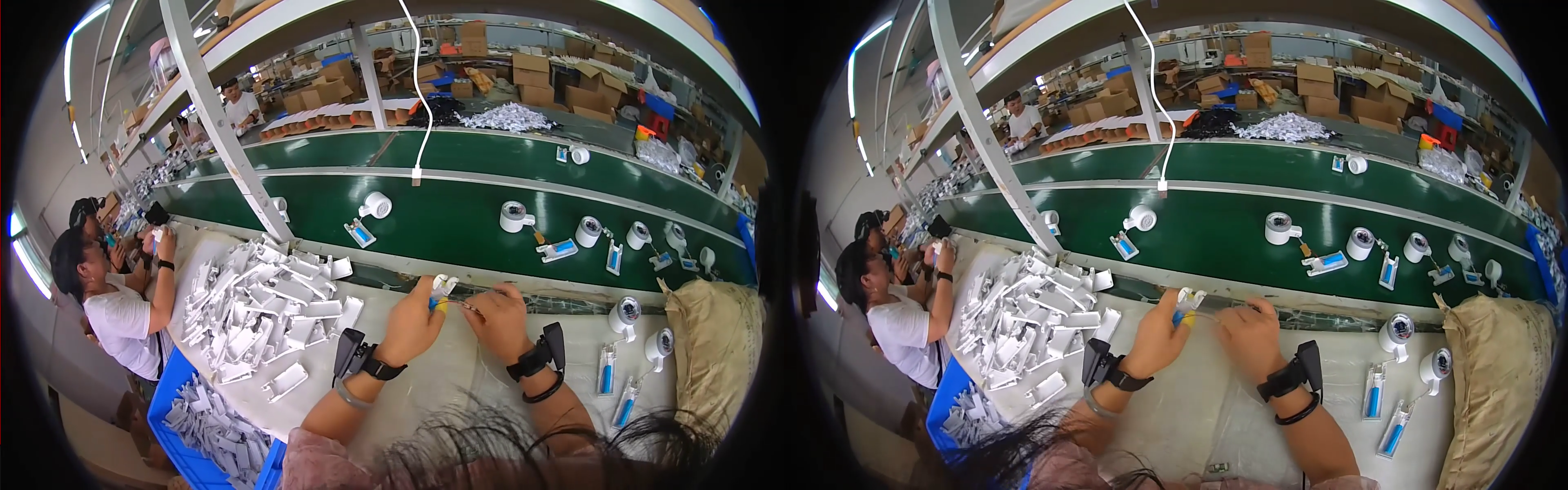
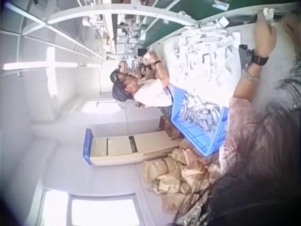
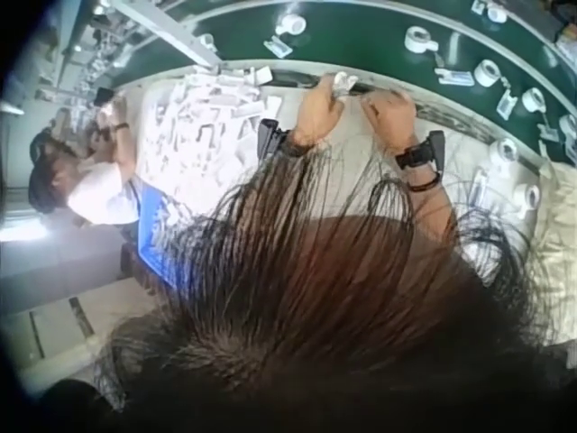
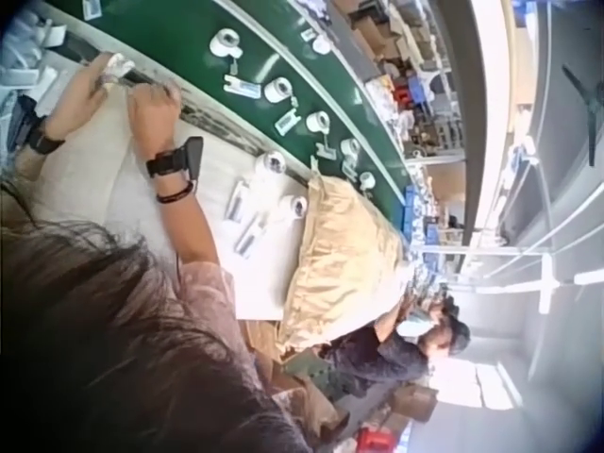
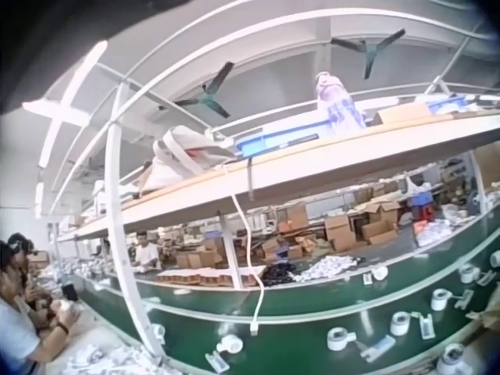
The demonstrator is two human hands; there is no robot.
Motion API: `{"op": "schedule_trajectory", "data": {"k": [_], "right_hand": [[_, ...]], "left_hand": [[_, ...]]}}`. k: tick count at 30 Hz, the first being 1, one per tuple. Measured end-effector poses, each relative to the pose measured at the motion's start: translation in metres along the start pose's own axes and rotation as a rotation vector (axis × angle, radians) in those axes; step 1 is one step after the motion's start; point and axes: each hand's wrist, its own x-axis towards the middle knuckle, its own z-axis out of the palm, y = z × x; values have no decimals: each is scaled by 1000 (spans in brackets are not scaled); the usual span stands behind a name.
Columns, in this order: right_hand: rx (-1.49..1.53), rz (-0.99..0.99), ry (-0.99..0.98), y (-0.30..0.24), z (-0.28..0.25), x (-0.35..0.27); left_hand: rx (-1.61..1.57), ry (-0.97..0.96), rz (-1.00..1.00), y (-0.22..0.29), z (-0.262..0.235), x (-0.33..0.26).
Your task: The person picks up a white plastic housing and a battery, inserts the battery into the housing, and then presses a small circuit board into the assembly. They then place the completed unit onto the green conveyor belt and repeat the process.
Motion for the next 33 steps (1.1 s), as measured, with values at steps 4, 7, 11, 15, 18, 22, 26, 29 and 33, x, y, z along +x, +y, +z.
{"op": "schedule_trajectory", "data": {"k": [4,7,11,15,18,22,26,29,33], "right_hand": [[158,185,141,-6,-4,5],[303,266,132,-6,-6,6],[375,156,78,-7,-11,9],[380,135,130,-5,-6,10],[253,38,204,-7,-2,7],[227,3,237,-6,0,5],[144,7,299,-13,-4,5],[159,9,298,-15,-3,6],[143,-33,289,-18,-3,6]], "left_hand": [[-384,-112,-88,-7,2,0],[-928,-241,-390,-6,2,1],[-970,-188,-398,-14,9,2],[-954,-190,-411,-14,9,3],[-984,-202,-419,-8,10,0],[-990,-254,-342,-6,10,-1],[-978,-267,-259,-8,7,-1],[-964,-260,-212,-6,7,-2],[-958,-194,-162,-2,9,-3]]}}
